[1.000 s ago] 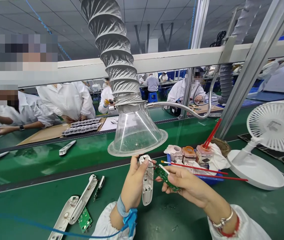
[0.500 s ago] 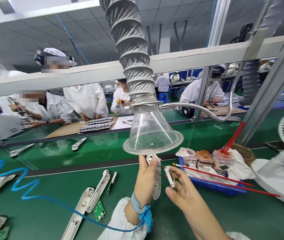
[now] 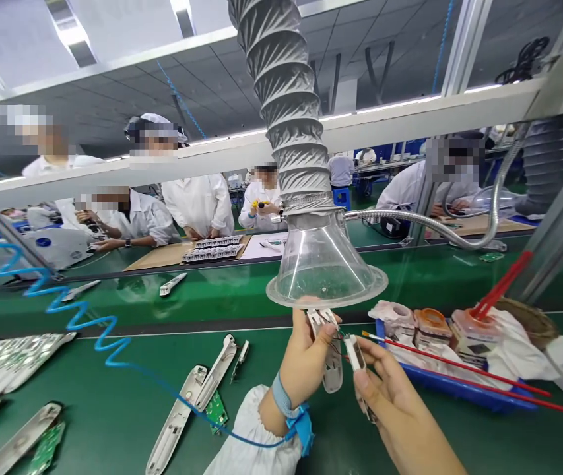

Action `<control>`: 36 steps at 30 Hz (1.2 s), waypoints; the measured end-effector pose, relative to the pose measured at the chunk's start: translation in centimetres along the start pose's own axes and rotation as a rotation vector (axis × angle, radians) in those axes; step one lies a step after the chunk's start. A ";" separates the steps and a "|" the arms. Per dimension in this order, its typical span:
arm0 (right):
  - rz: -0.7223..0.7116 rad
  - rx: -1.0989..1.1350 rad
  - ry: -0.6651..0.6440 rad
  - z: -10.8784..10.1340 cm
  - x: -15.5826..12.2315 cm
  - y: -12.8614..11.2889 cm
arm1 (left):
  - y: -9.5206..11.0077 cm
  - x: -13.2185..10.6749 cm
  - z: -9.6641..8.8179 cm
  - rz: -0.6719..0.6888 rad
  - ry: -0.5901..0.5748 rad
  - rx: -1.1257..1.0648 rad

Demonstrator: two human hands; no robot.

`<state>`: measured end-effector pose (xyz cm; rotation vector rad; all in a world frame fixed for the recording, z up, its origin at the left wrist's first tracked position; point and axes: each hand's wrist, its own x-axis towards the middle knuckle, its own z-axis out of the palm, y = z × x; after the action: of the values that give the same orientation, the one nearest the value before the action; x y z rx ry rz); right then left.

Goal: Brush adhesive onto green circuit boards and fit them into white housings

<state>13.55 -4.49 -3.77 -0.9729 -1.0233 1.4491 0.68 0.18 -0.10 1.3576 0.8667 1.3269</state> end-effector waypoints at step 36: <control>-0.583 -0.862 0.117 -0.1 -0.5 -0.5 | 0.4 -0.3 0.8 -0.098 0.018 -0.389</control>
<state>13.83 -4.94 -3.33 -1.1833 -1.7168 0.4358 1.32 -0.33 0.30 0.9892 0.6364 1.3501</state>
